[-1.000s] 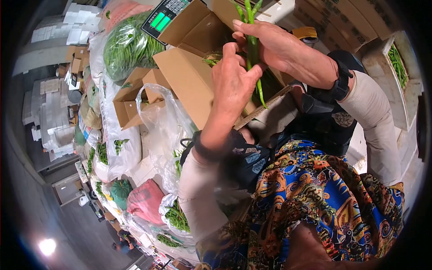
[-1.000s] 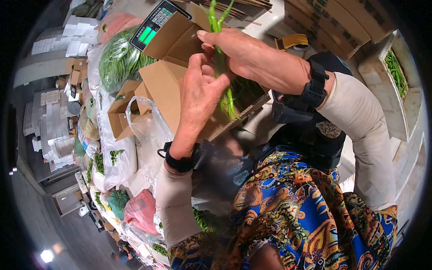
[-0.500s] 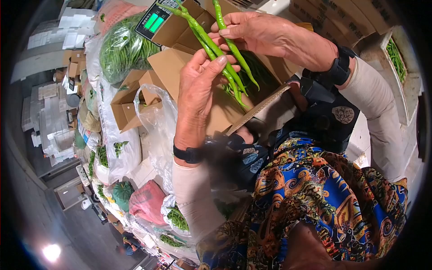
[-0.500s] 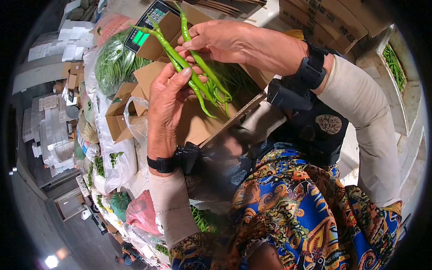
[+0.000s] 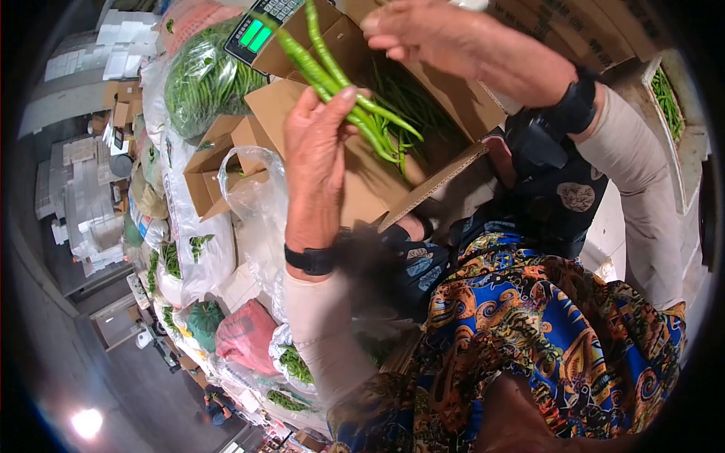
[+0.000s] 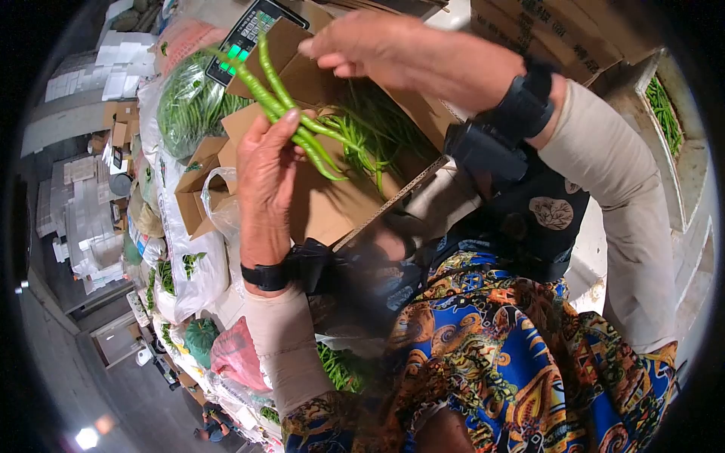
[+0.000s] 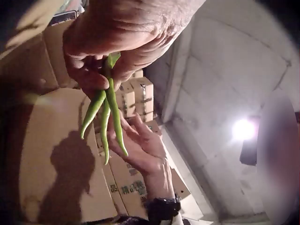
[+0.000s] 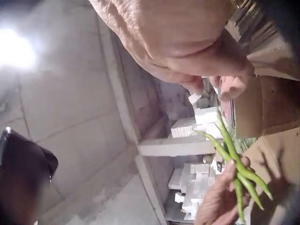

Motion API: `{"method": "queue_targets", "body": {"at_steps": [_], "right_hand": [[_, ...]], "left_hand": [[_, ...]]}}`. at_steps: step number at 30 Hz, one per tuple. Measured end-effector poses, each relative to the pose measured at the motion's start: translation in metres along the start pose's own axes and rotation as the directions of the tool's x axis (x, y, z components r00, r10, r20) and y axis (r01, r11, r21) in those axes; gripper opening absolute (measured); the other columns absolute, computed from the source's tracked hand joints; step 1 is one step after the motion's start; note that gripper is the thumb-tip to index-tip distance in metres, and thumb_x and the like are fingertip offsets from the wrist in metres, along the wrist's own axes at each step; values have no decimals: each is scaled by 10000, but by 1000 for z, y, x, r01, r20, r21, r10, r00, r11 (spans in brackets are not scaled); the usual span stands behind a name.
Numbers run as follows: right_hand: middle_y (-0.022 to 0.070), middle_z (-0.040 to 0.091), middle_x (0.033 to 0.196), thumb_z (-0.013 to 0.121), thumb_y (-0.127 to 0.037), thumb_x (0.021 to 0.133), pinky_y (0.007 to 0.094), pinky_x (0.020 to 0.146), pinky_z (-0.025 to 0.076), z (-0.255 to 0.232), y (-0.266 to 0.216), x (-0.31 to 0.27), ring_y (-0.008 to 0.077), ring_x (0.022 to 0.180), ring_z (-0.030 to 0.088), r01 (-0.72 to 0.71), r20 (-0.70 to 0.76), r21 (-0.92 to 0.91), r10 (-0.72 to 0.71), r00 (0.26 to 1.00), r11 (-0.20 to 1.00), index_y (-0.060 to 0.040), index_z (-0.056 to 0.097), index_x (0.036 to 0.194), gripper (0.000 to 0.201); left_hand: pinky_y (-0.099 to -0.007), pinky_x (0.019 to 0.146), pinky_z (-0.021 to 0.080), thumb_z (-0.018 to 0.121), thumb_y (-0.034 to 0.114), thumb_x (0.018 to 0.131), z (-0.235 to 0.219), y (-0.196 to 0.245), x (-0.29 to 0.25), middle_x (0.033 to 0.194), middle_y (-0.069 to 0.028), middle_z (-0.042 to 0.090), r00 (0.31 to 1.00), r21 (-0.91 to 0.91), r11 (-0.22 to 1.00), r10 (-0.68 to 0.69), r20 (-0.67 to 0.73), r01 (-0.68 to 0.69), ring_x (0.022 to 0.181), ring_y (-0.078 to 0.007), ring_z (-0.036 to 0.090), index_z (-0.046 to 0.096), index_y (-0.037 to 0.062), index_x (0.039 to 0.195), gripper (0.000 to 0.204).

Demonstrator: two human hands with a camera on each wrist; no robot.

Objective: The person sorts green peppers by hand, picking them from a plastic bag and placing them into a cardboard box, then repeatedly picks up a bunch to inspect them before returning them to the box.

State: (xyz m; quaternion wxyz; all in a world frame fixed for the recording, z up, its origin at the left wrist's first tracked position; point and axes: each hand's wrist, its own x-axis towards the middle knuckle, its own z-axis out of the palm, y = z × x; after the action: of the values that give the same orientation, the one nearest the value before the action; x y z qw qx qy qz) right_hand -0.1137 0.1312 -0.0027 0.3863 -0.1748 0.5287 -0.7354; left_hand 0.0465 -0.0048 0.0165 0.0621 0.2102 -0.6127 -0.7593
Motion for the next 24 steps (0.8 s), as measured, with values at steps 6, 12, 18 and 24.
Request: {"method": "queue_targets", "body": {"at_steps": [6, 12, 18, 24], "right_hand": [[78, 620, 918, 540, -107, 915, 254, 747, 464, -30, -41, -22, 156, 821, 580, -71, 143, 269, 33, 989, 961, -8, 585, 967, 121], [66, 620, 901, 532, -115, 928, 251, 709, 469, -18, -47, -30, 145, 788, 577, -216, 111, 172, 199, 974, 961, -16, 585, 974, 122], [43, 625, 892, 542, -141, 931, 218, 664, 452, -16, -52, -40, 107, 727, 557, -213, 121, 22, 209, 970, 977, -9, 596, 980, 150], [29, 626, 842, 531, -141, 935, 207, 652, 446, 1, -55, -48, 100, 710, 545, -248, 202, 38, 236, 951, 968, -4, 614, 967, 163]], "left_hand": [[-192, 590, 454, 678, 137, 829, -17, -34, 10, 866, -59, 661, 980, 69, 980, -179, -92, 185, 706, -77, 594, 583, 45, 974, 197], [-240, 662, 478, 699, 219, 786, -23, -57, 37, 889, -84, 627, 965, 390, 886, -197, -171, 250, 793, -118, 568, 554, -31, 1138, 455], [-272, 620, 496, 673, 153, 766, -56, -47, 43, 846, -84, 648, 998, 702, 710, -63, -5, 49, 726, -151, 607, 563, 8, 1152, 426], [-438, 814, 515, 634, 136, 777, -30, -122, 37, 997, -138, 648, 934, 941, -150, -241, 263, -303, 963, -331, 617, 567, 126, 1175, 404]]}}
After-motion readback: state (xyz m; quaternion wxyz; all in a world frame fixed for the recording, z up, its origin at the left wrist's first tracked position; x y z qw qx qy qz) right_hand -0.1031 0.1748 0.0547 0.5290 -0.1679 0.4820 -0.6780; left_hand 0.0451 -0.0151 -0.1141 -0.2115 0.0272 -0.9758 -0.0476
